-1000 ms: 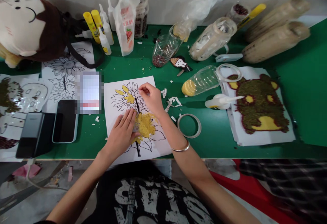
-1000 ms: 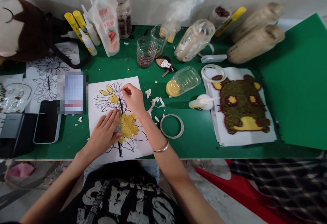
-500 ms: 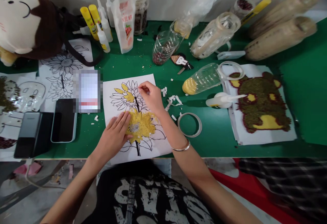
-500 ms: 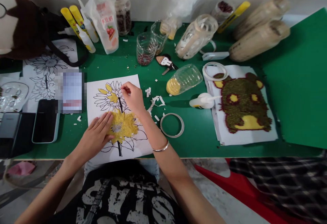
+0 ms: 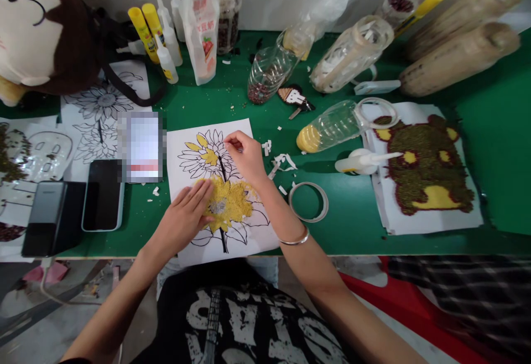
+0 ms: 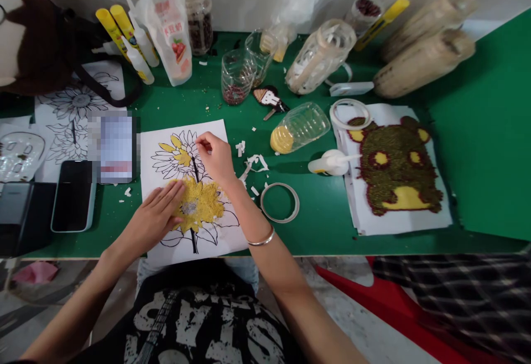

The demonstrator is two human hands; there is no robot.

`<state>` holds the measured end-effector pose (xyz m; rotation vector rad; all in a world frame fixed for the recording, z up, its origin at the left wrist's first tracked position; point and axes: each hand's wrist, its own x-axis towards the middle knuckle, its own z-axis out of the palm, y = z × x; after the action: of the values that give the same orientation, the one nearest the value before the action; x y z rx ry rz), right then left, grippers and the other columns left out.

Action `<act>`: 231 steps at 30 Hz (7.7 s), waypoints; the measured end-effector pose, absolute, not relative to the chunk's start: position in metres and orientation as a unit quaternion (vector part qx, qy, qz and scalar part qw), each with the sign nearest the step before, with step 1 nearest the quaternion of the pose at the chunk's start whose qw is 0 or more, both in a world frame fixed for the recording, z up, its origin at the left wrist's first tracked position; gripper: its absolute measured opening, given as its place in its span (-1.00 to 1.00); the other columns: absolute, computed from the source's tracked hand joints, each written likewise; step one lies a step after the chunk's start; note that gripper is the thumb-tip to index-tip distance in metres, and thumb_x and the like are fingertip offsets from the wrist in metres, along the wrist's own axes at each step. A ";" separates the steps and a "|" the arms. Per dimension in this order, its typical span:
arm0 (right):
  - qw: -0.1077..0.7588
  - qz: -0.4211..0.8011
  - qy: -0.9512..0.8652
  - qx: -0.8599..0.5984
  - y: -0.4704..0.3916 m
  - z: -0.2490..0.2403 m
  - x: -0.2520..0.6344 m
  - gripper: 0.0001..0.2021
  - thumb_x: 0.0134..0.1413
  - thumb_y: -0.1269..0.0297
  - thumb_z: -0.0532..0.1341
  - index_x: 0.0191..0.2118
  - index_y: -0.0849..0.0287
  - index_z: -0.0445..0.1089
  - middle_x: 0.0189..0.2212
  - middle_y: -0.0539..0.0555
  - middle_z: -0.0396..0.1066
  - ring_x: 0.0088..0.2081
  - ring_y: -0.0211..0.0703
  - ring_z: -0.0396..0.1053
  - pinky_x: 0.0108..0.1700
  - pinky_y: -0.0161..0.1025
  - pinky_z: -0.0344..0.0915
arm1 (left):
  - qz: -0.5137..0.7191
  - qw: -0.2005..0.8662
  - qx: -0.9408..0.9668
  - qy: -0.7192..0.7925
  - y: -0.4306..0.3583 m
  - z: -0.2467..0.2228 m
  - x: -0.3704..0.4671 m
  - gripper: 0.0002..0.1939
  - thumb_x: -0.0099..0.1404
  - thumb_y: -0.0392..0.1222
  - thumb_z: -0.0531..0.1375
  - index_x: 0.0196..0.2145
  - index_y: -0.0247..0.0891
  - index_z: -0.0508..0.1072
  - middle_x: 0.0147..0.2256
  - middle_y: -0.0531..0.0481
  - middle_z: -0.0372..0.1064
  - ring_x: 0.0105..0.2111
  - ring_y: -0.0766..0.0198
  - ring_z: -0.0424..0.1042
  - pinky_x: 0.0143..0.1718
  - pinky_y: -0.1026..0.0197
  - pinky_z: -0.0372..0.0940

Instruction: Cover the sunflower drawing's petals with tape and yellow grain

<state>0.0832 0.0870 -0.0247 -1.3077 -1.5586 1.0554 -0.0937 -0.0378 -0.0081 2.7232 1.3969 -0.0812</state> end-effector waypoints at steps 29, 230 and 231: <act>0.406 0.415 -0.631 -0.515 0.087 -0.024 0.085 -0.94 0.00 0.35 0.07 -0.43 0.11 0.25 -0.46 -0.03 0.38 -0.38 -0.27 0.32 -0.25 -0.27 0.25 | -0.034 0.066 0.908 0.411 -0.029 -0.016 -0.051 -0.40 0.41 -0.06 -0.21 0.28 -0.45 -0.23 0.29 -0.17 -0.19 0.29 0.14 -0.18 0.26 0.08 -0.07; 0.418 0.413 -0.641 -0.493 0.090 -0.026 0.088 -0.92 0.00 0.42 0.07 -0.43 0.14 0.26 -0.47 -0.03 0.36 -0.41 -0.31 0.31 -0.30 -0.31 0.25 | 0.000 0.071 0.860 0.505 -0.035 -0.013 -0.058 -0.41 0.39 -0.08 -0.13 0.26 -0.46 -0.10 0.27 -0.23 -0.11 0.28 0.10 -0.10 0.23 0.04 -0.03; 0.419 0.412 -0.642 -0.492 0.090 -0.026 0.088 -0.92 0.01 0.42 0.07 -0.43 0.14 0.26 -0.47 -0.03 0.37 -0.41 -0.31 0.31 -0.30 -0.32 0.25 | 0.002 0.070 0.858 0.508 -0.033 -0.013 -0.058 -0.41 0.39 -0.07 -0.14 0.26 -0.47 -0.09 0.27 -0.23 -0.10 0.28 0.09 -0.10 0.23 0.04 -0.03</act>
<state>0.0876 0.0897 -0.0262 -1.2335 -1.6112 1.0335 -0.0581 -0.0335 -0.0129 2.5831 1.5294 0.0054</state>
